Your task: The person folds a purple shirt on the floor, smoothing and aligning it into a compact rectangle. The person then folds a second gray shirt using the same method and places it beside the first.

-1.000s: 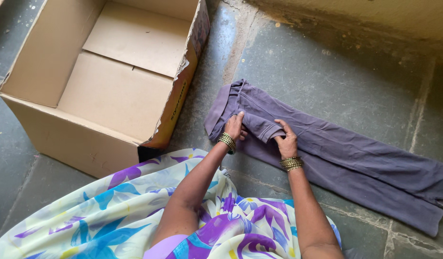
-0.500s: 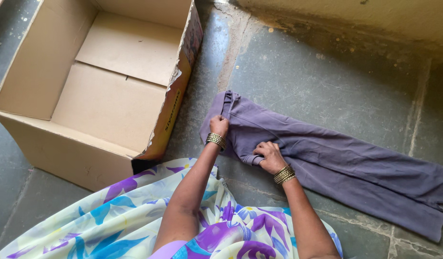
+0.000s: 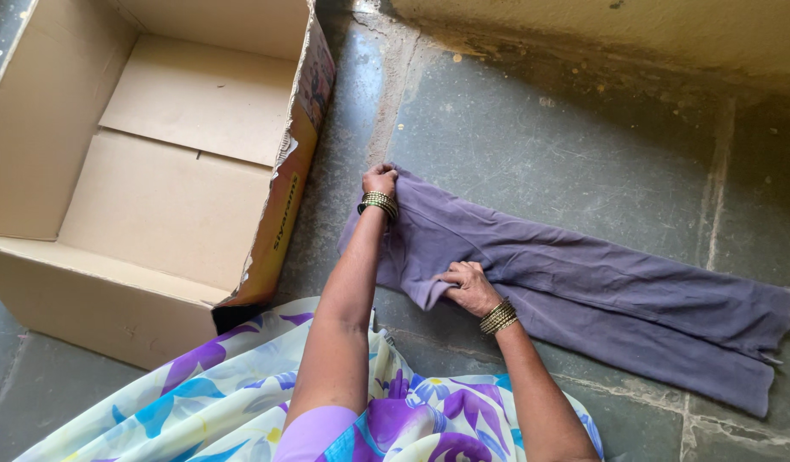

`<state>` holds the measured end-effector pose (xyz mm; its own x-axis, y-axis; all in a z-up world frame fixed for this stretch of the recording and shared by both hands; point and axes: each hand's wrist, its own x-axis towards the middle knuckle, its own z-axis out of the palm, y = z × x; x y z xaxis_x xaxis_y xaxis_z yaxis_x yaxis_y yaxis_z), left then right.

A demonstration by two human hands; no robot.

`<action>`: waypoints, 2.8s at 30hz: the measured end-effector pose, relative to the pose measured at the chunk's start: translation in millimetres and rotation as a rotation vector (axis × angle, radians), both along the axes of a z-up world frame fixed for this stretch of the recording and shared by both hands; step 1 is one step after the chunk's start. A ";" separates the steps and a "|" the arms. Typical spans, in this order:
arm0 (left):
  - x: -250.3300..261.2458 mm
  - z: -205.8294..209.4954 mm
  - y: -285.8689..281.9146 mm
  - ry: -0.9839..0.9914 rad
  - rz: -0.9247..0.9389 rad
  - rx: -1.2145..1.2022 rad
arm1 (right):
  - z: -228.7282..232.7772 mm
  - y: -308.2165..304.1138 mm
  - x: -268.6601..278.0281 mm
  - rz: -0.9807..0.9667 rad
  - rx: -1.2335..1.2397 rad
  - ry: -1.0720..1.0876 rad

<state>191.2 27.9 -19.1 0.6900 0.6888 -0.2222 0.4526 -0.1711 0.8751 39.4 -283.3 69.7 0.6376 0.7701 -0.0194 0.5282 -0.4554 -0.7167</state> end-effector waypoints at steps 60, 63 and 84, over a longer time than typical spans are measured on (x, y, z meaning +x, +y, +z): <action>-62.8 -12.8 -18.4 0.143 -0.162 0.691 | 31.1 39.7 -35.4 0.029 -0.194 -0.045; -78.8 15.1 -23.5 0.007 -0.109 0.693 | 30.3 29.3 -22.7 -0.011 -0.055 0.101; -206.4 25.5 -32.8 -0.087 -0.208 0.103 | 24.9 -23.6 13.9 -0.261 -0.287 0.205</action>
<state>-15.1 -4.9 6.3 0.8331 0.5456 -0.0913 0.3215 -0.3433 0.8825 53.3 -306.9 94.6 0.7705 0.5288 -0.3560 0.2289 -0.7507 -0.6198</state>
